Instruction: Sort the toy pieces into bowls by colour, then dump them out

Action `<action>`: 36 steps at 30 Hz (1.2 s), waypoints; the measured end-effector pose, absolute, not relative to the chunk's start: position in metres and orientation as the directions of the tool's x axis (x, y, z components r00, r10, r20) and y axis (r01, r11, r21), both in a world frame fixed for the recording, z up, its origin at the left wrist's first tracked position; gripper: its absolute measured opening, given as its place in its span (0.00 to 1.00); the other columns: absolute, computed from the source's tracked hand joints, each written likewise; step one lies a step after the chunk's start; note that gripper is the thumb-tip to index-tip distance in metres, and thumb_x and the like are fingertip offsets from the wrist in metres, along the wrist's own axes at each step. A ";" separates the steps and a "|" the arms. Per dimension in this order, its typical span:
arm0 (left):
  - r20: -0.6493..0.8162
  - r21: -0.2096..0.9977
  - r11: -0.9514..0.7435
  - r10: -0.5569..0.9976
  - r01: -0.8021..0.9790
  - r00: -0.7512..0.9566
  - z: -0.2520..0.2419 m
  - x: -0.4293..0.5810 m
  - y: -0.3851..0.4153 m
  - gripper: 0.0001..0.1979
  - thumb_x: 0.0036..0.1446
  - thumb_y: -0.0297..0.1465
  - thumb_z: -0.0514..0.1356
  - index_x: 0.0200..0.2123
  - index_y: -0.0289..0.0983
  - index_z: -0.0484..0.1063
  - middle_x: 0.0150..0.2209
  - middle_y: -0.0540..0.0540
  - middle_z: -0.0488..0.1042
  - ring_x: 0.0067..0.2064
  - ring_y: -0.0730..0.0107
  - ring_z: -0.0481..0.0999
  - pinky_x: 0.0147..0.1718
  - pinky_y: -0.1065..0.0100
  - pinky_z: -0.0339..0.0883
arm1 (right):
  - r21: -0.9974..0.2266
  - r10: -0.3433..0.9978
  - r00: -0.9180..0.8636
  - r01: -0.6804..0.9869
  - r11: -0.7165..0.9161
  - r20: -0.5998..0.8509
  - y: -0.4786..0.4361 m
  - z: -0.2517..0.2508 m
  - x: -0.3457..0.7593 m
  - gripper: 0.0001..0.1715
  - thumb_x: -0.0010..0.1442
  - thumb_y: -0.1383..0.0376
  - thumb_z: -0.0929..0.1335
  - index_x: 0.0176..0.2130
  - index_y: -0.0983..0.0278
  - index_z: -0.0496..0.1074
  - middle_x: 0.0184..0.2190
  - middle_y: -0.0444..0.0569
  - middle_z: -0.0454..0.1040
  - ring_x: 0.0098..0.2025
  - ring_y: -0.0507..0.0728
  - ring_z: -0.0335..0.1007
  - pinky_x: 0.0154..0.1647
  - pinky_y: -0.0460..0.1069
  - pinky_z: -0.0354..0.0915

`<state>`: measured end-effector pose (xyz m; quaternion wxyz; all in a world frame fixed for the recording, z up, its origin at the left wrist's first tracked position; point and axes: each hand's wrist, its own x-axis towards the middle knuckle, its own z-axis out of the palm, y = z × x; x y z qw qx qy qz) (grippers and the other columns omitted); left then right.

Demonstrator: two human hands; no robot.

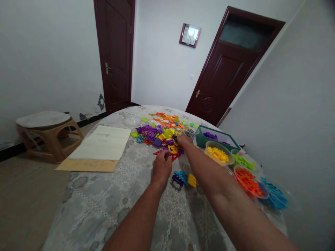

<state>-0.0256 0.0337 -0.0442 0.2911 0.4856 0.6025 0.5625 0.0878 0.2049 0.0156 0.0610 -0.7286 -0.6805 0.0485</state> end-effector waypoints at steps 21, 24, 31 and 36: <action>0.382 0.776 -0.038 0.823 0.630 -0.421 -0.034 -0.032 0.026 0.14 0.64 0.27 0.58 0.51 0.40 0.78 0.50 0.37 0.77 0.57 0.51 0.74 0.59 0.54 0.65 | -0.167 0.992 -0.098 0.980 0.110 0.082 0.107 -0.007 0.073 0.26 0.74 0.50 0.61 0.60 0.57 0.76 0.62 0.60 0.74 0.66 0.70 0.66 0.65 0.62 0.61; 0.390 0.733 -0.013 0.827 0.680 -0.405 -0.033 -0.031 0.022 0.12 0.65 0.28 0.58 0.49 0.39 0.78 0.49 0.37 0.77 0.56 0.50 0.73 0.58 0.53 0.64 | -0.131 0.986 -0.152 0.979 0.159 0.067 0.093 -0.001 0.079 0.24 0.72 0.49 0.63 0.56 0.57 0.78 0.58 0.59 0.78 0.62 0.69 0.71 0.62 0.61 0.65; 0.446 0.651 -0.063 0.838 0.757 -0.314 -0.031 -0.024 0.015 0.13 0.65 0.26 0.57 0.50 0.38 0.78 0.48 0.37 0.78 0.52 0.49 0.73 0.56 0.52 0.62 | -0.063 0.976 -0.183 0.979 0.192 0.117 0.138 0.038 0.077 0.27 0.75 0.59 0.58 0.54 0.67 0.79 0.54 0.65 0.80 0.56 0.67 0.77 0.57 0.56 0.68; 0.460 0.633 -0.095 0.844 0.768 -0.275 -0.031 -0.017 0.010 0.11 0.64 0.28 0.61 0.50 0.40 0.77 0.49 0.37 0.78 0.54 0.47 0.72 0.55 0.50 0.61 | -0.023 0.955 -0.258 0.964 0.264 0.146 0.201 0.055 0.052 0.28 0.78 0.59 0.56 0.60 0.69 0.76 0.62 0.66 0.76 0.67 0.66 0.67 0.68 0.55 0.59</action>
